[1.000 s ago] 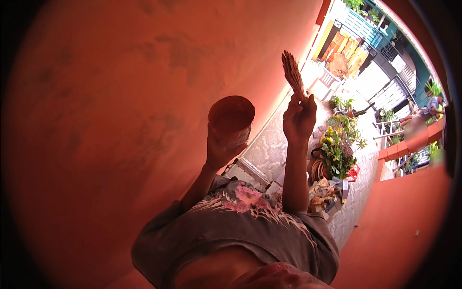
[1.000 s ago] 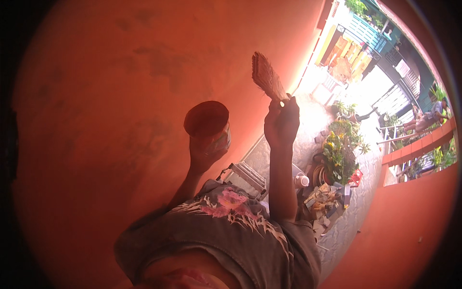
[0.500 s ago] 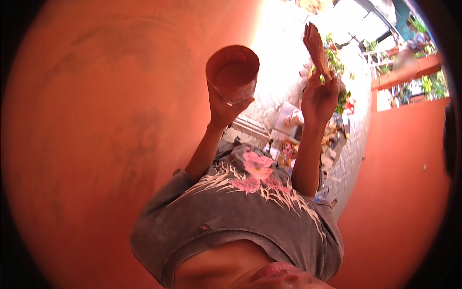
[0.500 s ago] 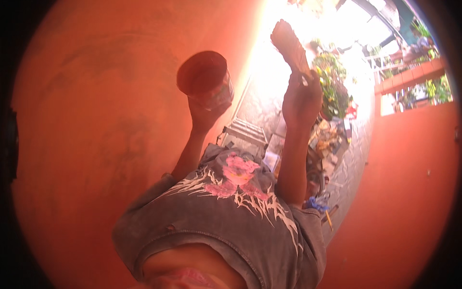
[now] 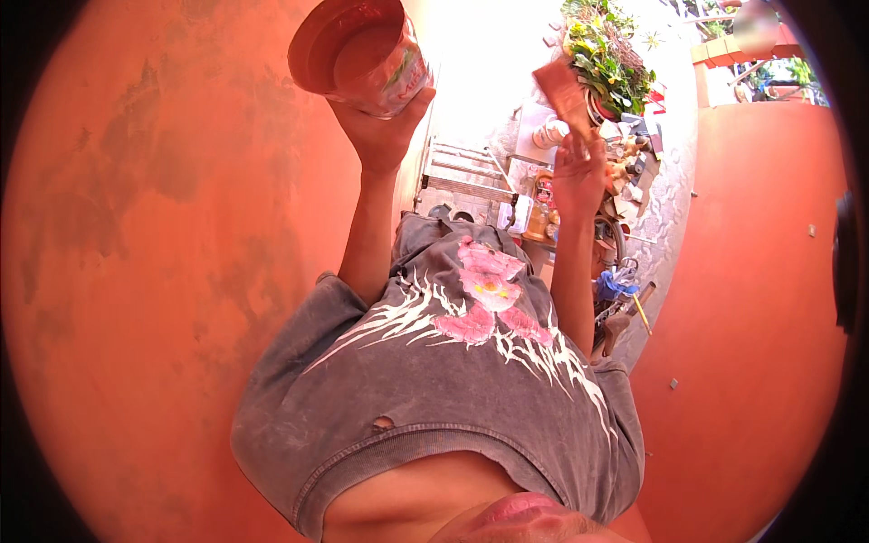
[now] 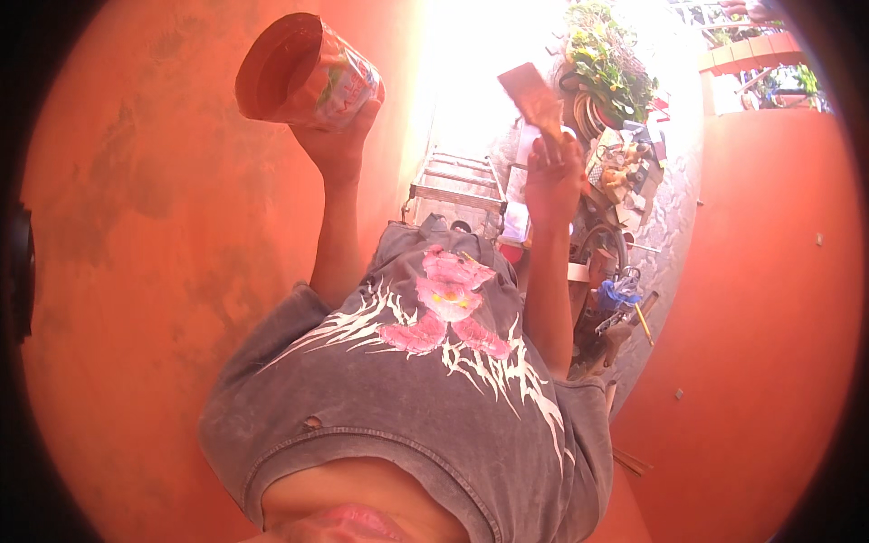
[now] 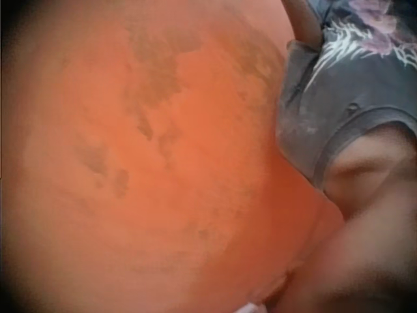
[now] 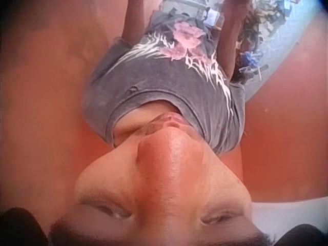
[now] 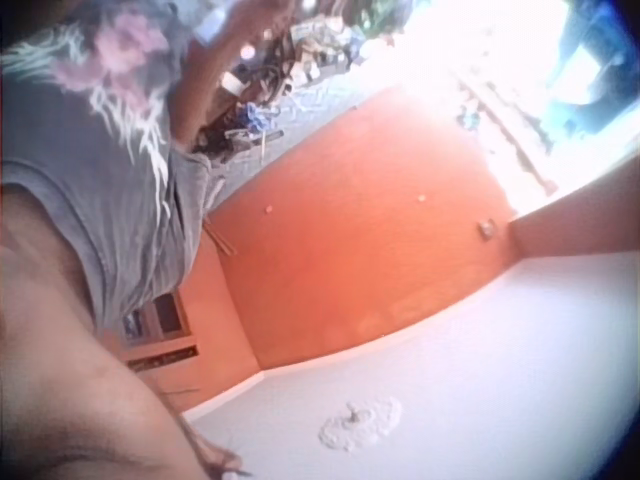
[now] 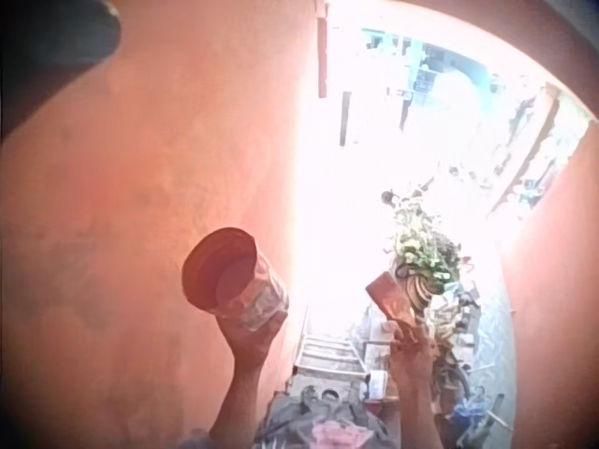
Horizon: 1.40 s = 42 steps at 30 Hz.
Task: The person paints a ceiling with a reddish-orange paint using a wide brush and a small container. They repeatedly dip the brush into the container and apply paint to the ceiling surface in broad strokes.
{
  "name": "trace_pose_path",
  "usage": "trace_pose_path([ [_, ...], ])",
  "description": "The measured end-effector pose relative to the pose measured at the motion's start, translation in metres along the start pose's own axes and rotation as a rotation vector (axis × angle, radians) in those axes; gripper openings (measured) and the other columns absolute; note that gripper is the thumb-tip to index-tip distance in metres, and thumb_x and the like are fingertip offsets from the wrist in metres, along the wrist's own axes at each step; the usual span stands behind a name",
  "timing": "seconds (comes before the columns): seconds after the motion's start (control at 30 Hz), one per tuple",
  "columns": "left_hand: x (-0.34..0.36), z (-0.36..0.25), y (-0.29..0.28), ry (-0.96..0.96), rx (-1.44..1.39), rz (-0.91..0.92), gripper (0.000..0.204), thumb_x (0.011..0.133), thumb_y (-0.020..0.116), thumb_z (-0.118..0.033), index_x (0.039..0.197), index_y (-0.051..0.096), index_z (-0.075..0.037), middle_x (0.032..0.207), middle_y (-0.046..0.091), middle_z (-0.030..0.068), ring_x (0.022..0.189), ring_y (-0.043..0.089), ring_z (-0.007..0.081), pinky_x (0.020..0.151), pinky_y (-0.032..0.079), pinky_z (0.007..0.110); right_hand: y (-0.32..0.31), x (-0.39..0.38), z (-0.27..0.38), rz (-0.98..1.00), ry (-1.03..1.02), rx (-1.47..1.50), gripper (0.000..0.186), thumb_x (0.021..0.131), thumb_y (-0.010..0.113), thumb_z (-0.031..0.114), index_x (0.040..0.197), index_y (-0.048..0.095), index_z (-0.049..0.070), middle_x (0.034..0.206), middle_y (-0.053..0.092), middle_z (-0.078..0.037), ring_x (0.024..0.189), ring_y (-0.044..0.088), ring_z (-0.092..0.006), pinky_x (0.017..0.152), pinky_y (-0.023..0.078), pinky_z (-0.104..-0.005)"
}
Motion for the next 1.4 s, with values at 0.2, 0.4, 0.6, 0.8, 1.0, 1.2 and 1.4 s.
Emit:
trace_pose_path([
  [0.2, -0.008, -0.007, -0.004, -0.027, 0.060, -0.011, 0.076, 0.071, 0.085, 0.005, 0.136, 0.049, -0.003, 0.127, 0.060, 0.0089, 0.114, 0.063, 0.0197, 0.095, 0.059, 0.036, 0.006, -0.011, -0.017, 0.086, 0.064, 0.148, 0.035, 0.104, 0.061, 0.027, 0.135, 0.054, 0.012, 0.125, 0.065, -0.011, 0.101, 0.064, -0.0211, 0.086, 0.055, -0.0329],
  [0.4, -0.044, 0.005, 0.001, -0.135, 0.119, 0.070, 0.101, 0.067, 0.095, -0.010, 0.144, 0.030, -0.001, 0.138, 0.049, 0.0169, 0.129, 0.054, 0.0273, 0.107, 0.048, 0.043, 0.135, -0.039, 0.039, 0.437, -0.025, 0.073, 0.029, 0.106, 0.058, 0.023, 0.129, 0.054, 0.005, 0.119, 0.066, -0.015, 0.098, 0.065, -0.0231, 0.082, 0.056, -0.0353],
  [0.6, -0.071, -0.018, 0.017, -0.063, 0.174, 0.028, 0.093, 0.068, 0.094, -0.012, 0.139, 0.034, -0.001, 0.134, 0.052, 0.0177, 0.125, 0.056, 0.0258, 0.103, 0.050, 0.040, 0.230, -0.091, 0.030, 0.660, 0.007, -0.199, 0.017, 0.107, 0.054, 0.015, 0.121, 0.057, 0.005, 0.107, 0.071, -0.015, 0.091, 0.074, -0.0232, 0.079, 0.059, -0.0341],
  [0.8, -0.076, -0.021, 0.019, -0.048, 0.069, 0.016, 0.092, 0.070, 0.094, -0.010, 0.140, 0.034, -0.001, 0.133, 0.053, 0.0168, 0.125, 0.058, 0.0261, 0.102, 0.052, 0.041, 0.240, -0.109, 0.012, 0.587, -0.063, -0.356, 0.012, 0.102, 0.063, 0.006, 0.112, 0.058, 0.003, 0.096, 0.070, -0.010, 0.080, 0.070, -0.0168, 0.074, 0.058, -0.0305],
  [1.0, -0.076, -0.028, 0.017, -0.022, 0.128, 0.013, 0.091, 0.071, 0.092, -0.007, 0.140, 0.033, -0.001, 0.132, 0.053, 0.0164, 0.124, 0.059, 0.0263, 0.102, 0.052, 0.041, 0.235, -0.104, 0.003, 0.596, -0.016, -0.336, 0.010, 0.100, 0.066, 0.007, 0.107, 0.061, 0.001, 0.090, 0.067, -0.007, 0.074, 0.062, -0.0120, 0.070, 0.051, -0.0275],
  [1.2, -0.079, -0.026, 0.009, -0.013, 0.180, -0.015, 0.094, 0.070, 0.093, -0.009, 0.141, 0.033, -0.001, 0.132, 0.053, 0.0168, 0.123, 0.059, 0.0264, 0.101, 0.052, 0.040, 0.228, -0.105, -0.009, 0.569, 0.063, -0.251, 0.011, 0.099, 0.067, 0.009, 0.105, 0.061, 0.002, 0.090, 0.065, -0.007, 0.078, 0.064, -0.0132, 0.072, 0.054, -0.0296],
  [1.4, -0.086, -0.010, 0.001, -0.010, 0.197, -0.034, 0.096, 0.070, 0.094, -0.010, 0.143, 0.032, -0.002, 0.132, 0.053, 0.0171, 0.124, 0.057, 0.0261, 0.102, 0.051, 0.040, 0.224, -0.101, -0.019, 0.527, 0.135, -0.169, 0.006, 0.101, 0.064, 0.007, 0.105, 0.060, 0.004, 0.089, 0.068, -0.006, 0.073, 0.069, -0.0129, 0.072, 0.062, -0.0313],
])
Point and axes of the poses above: each hand's wrist, its own x-axis towards the middle knuckle, its own y-axis out of the palm, z = x × y, the point moved 10 cm from there along x, towards the middle knuckle
